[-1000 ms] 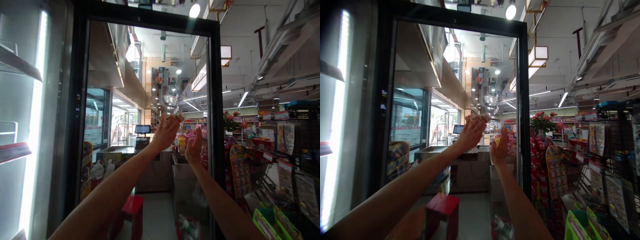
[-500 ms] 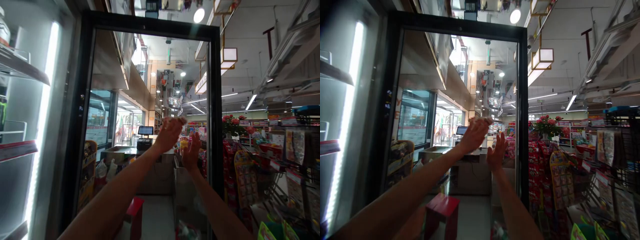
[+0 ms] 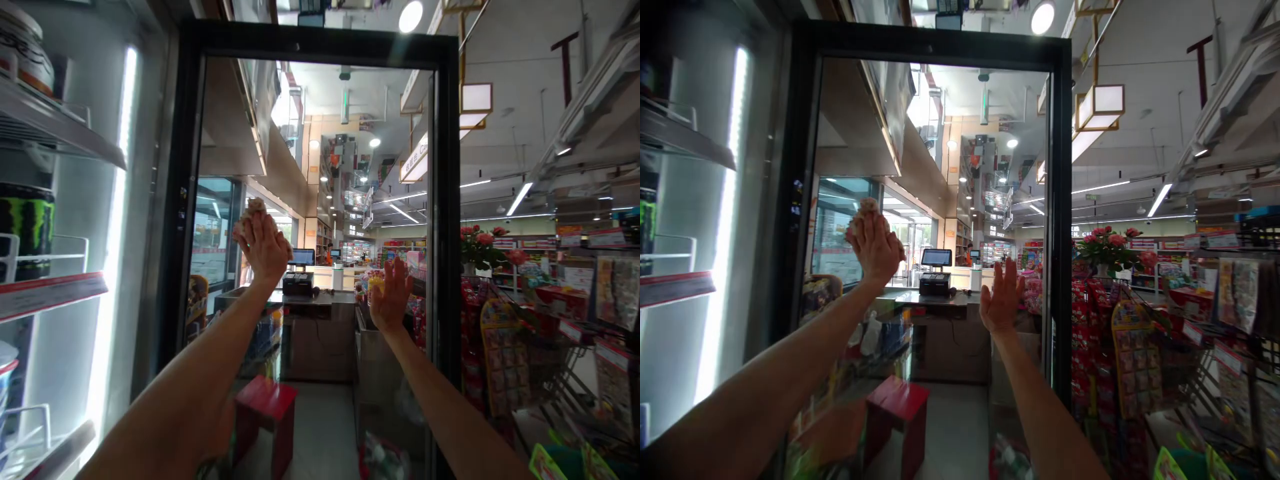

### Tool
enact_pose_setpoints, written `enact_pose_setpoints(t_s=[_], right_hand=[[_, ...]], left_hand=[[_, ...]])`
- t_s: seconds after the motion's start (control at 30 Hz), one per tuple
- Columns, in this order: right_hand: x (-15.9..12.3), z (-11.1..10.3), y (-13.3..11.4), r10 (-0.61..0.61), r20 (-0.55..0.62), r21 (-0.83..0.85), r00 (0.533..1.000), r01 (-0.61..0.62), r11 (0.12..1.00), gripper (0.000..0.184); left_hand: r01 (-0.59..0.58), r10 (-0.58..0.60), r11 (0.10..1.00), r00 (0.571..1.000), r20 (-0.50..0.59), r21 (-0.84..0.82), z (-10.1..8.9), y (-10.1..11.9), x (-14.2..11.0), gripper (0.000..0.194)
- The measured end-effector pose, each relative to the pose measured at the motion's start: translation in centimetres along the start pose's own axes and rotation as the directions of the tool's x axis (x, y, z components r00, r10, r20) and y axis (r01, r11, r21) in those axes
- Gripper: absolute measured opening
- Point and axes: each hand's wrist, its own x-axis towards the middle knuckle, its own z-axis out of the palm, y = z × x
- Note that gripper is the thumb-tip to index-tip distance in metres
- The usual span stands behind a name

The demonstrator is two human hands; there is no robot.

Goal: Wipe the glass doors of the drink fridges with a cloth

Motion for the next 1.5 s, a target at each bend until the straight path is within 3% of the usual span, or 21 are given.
enact_pose_setpoints(t_s=[0.1,0.13,0.2,0.27,0.3,0.33,0.4,0.5,0.6,0.67,0.77,0.8,0.9,0.97,1.03,1.13,1.23,1.3,1.33,1.43,1.5], right_hand=[[0.1,-0.3,-0.3,-0.156,0.12,-0.039,0.98,0.162,0.986,0.055],[0.2,-0.4,-0.3,-0.188,0.144,-0.043,0.972,0.195,0.98,0.053],[0.2,-0.4,-0.2,-0.207,0.161,-0.054,0.965,0.218,0.974,0.051],[0.2,-0.4,-0.1,-0.202,0.16,-0.071,0.966,0.216,0.974,0.049],[0.2,-0.4,0.0,-0.201,0.159,-0.081,0.967,0.215,0.973,0.049],[0.2,-0.4,-0.1,-0.201,0.158,-0.091,0.967,0.216,0.972,0.048],[0.2,-0.3,-0.2,-0.198,0.156,-0.111,0.968,0.216,0.97,0.047],[0.2,-0.3,-0.7,-0.172,0.158,-0.129,0.972,0.193,0.973,0.047],[0.2,-0.5,-1.1,-0.134,0.178,-0.14,0.975,0.16,0.977,0.049],[0.2,-0.6,-1.1,-0.135,0.191,-0.143,0.972,0.163,0.976,0.05],[0.3,-0.9,-0.9,-0.158,0.194,-0.15,0.968,0.188,0.971,0.05],[0.3,-0.9,-0.8,-0.161,0.192,-0.155,0.968,0.192,0.969,0.05],[0.2,-0.9,-1.1,-0.155,0.208,-0.172,0.966,0.192,0.966,0.052],[0.0,-0.7,-1.9,-0.112,0.226,-0.185,0.968,0.156,0.97,0.054],[-0.2,-0.3,-2.9,-0.022,0.215,-0.203,0.976,0.066,0.977,0.058],[-0.5,0.1,-4.3,0.069,0.172,-0.213,0.983,-0.031,0.977,0.062],[-0.6,0.2,-4.7,0.052,0.16,-0.202,0.986,-0.019,0.979,0.062],[-0.6,0.1,-4.5,0.046,0.162,-0.195,0.986,-0.014,0.981,0.062],[-0.5,0.0,-4.4,0.045,0.163,-0.194,0.986,-0.013,0.981,0.062],[-0.5,-0.2,-4.4,0.043,0.154,-0.197,0.987,-0.012,0.98,0.06],[-0.5,-0.1,-4.5,0.046,0.143,-0.195,0.989,-0.017,0.981,0.059]], left_hand=[[-0.203,0.204,0.979,0.976,0.074,-0.018,-0.4,2.8,-5.1,0.046],[-0.34,0.344,0.939,0.931,0.123,-0.05,-0.3,4.1,-6.7,0.045],[-0.592,0.605,0.796,0.768,0.212,-0.128,-0.2,5.8,-8.9,0.044],[-0.682,0.695,0.715,0.669,0.262,-0.154,-0.4,5.0,-9.1,0.046],[-0.641,0.647,0.758,0.714,0.268,-0.124,-0.7,3.7,-8.5,0.046],[-0.536,0.535,0.841,0.808,0.247,-0.069,-1.0,1.8,-7.6,0.045],[-0.224,0.217,0.974,0.967,0.133,0.034,-1.6,-2.2,-5.3,0.045],[0.097,-0.094,0.992,0.995,-0.036,0.081,-1.9,-5.2,-3.6,0.051],[-0.053,0.052,0.997,0.998,0.023,0.053,-1.7,-2.4,-6.1,0.048],[-0.381,0.382,0.924,0.916,0.124,-0.031,-1.6,0.8,-8.7,0.045],[-0.745,0.765,0.643,0.615,0.189,-0.176,-2.0,2.3,-10.8,0.042],[-0.75,0.769,0.639,0.609,0.196,-0.174,-2.2,1.4,-10.5,0.042],[-0.412,0.409,0.911,0.902,0.138,-0.011,-2.7,-3.6,-7.5,0.042],[-0.129,0.127,0.989,0.991,0.036,0.072,-2.7,-6.0,-5.5,0.045],[-0.069,0.07,0.994,0.998,-0.002,0.085,-2.7,-5.5,-5.2,0.048],[-0.314,0.311,0.949,0.946,0.091,0.027,-2.5,-0.5,-8.0,0.047],[-0.664,0.677,0.735,0.713,0.184,-0.136,-2.4,3.3,-11.3,0.043],[-0.71,0.733,0.679,0.642,0.225,-0.188,-2.7,2.3,-11.7,0.044],[-0.661,0.681,0.731,0.693,0.236,-0.168,-2.9,0.8,-11.2,0.044],[-0.276,0.274,0.961,0.952,0.133,-0.003,-3.7,-5.3,-8.4,0.046],[-0.048,0.046,0.997,0.999,0.022,0.06,-4.1,-7.5,-7.4,0.048]])
